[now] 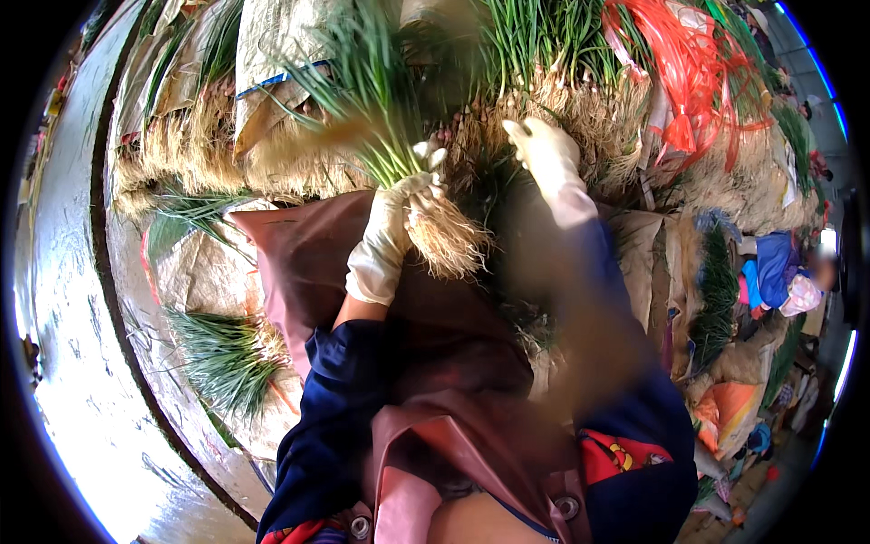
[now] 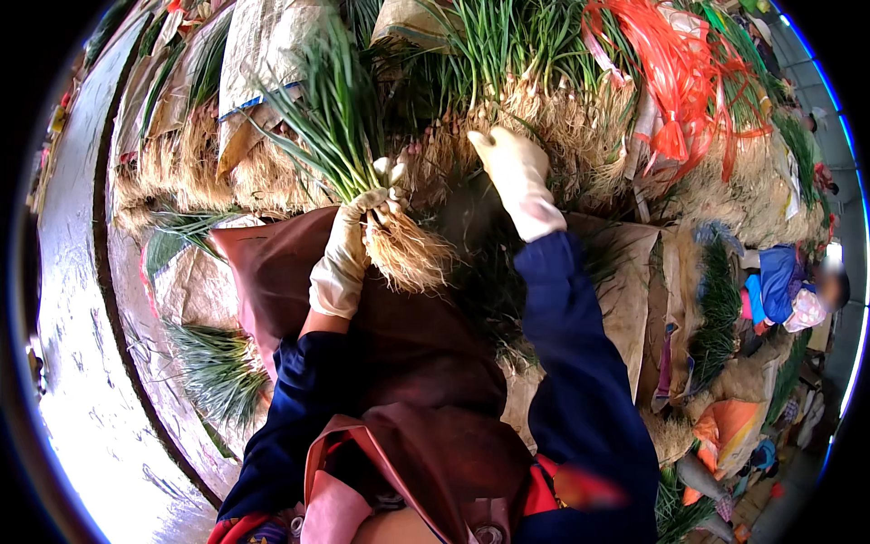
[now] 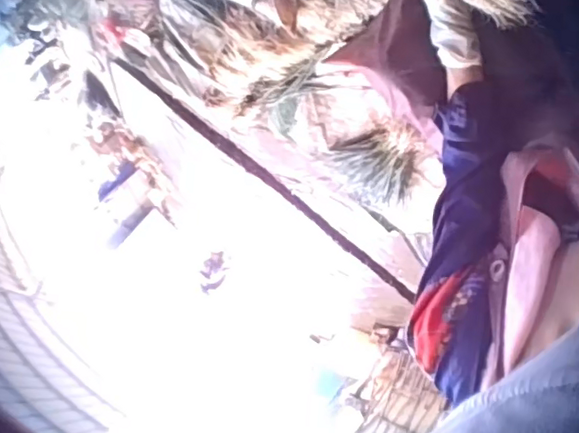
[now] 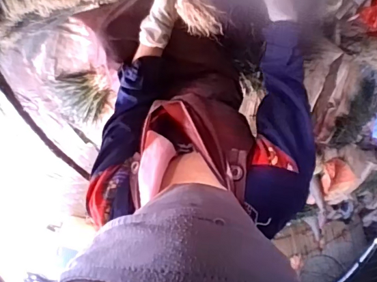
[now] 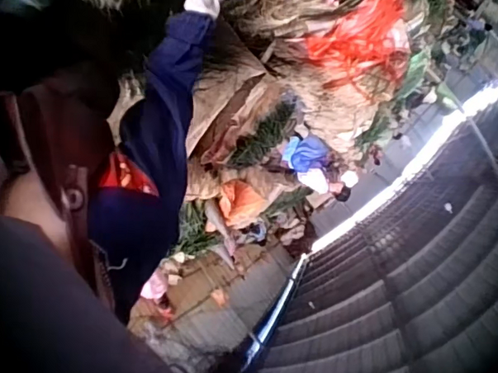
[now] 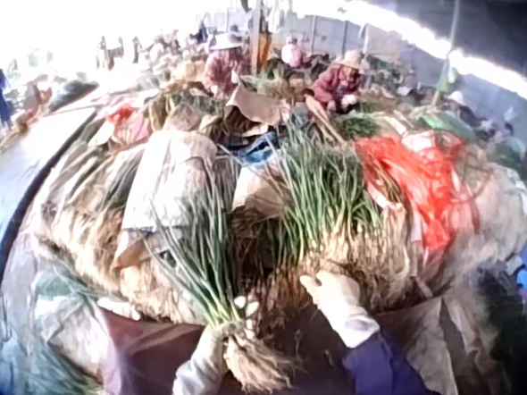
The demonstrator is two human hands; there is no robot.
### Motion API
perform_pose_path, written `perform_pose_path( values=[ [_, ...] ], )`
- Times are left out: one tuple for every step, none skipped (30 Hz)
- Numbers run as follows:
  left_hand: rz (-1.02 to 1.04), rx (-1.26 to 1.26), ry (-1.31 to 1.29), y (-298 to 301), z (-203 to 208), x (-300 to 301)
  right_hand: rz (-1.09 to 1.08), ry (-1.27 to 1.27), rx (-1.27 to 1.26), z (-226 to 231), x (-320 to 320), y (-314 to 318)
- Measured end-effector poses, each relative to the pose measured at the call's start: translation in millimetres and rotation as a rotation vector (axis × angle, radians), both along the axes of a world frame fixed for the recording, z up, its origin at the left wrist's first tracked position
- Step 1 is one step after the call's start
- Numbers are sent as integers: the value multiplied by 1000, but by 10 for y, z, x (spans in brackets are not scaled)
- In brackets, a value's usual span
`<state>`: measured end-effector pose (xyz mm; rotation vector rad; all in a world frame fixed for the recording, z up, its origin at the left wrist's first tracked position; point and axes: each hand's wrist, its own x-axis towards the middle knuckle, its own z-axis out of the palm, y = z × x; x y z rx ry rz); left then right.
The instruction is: The person, wearing gloves, gathers bunches of green onions, removes loose outer layers or debris by hand, and organizes them into piles while other workers do the same in the background.
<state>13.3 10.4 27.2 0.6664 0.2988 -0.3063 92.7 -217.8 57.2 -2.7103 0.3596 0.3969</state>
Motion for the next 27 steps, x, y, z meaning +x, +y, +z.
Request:
perform_pose_path(
  values=[
    [27, 15, -48, -10, -37, 16, 38, 74, -198, 50, 188, 192],
    [-28, 2, -71, -105, -40, 59, 42, 151, -415, 129, 336, 194],
    [-23, -36, -28, -94, -18, 51, 143, -19, -478, -216, 479, 117],
    [-21, -84, 16, -80, 6, 49, 88, -45, -288, -281, 467, 58],
    [-54, -75, 64, 24, -211, 66, 39, -77, -103, -268, 439, 26],
    [-91, -66, 110, 114, -420, 88, -13, -108, 82, -263, 402, 1],
    [-63, -337, 149, 29, -121, 35, -390, -52, 811, -183, 238, 46],
    [-91, -382, 100, 76, -2, 18, -123, -57, 749, -33, 33, 105],
    [-137, -450, 86, 113, -17, 12, -98, -12, 955, 25, -119, 83],
    [-189, -519, 78, 129, -56, 15, -83, 35, 1159, 37, -252, 21],
    [-139, -524, 144, 112, -35, -3, 38, 46, 1172, 39, -377, -15],
    [-201, -558, 102, 94, 2, -2, 161, 57, 1183, 37, -487, -25],
    [-270, -591, 55, 55, 48, 11, 186, 148, 1346, 65, -572, -11],
    [-348, -590, 17, 35, 84, 15, 177, 229, 1374, 87, -680, 40],
    [-369, -670, 40, 17, 122, -5, 209, 298, 1419, 101, -745, 102],
    [-429, -639, 72, 11, 143, 4, 241, 359, 1461, 130, -793, 131],
    [-488, -707, 73, -23, 171, 11, 177, 439, 1435, 79, -856, 135],
    [-547, -774, 74, -55, 207, 13, 186, 434, 1429, -37, -896, 133],
    [-569, -847, 89, -34, 169, 21, 198, 428, 1422, -137, -923, 145],
    [-591, -920, 104, -7, 142, 20, 141, 479, 1442, -187, -946, 108],
    [-511, -744, 117, 8, 123, -19, 145, 391, 1362, -227, -929, 42],
    [-429, -569, 127, 16, 132, -55, 149, 304, 1281, -269, -900, -36],
    [-471, -574, 67, 6, 78, -45, 21, 174, 1317, -349, -906, -87],
    [-514, -579, 7, -7, 31, -28, -8, 32, 1182, -435, -891, -177],
    [-494, -569, 37, -17, 73, -23, -130, -47, 1142, -396, -844, -186],
    [-450, -581, 49, -12, 79, -17, -253, -128, 1096, -289, -801, -153],
    [-414, -488, 33, -28, 104, -28, -247, -146, 1061, -178, -815, -100]
  ],
)
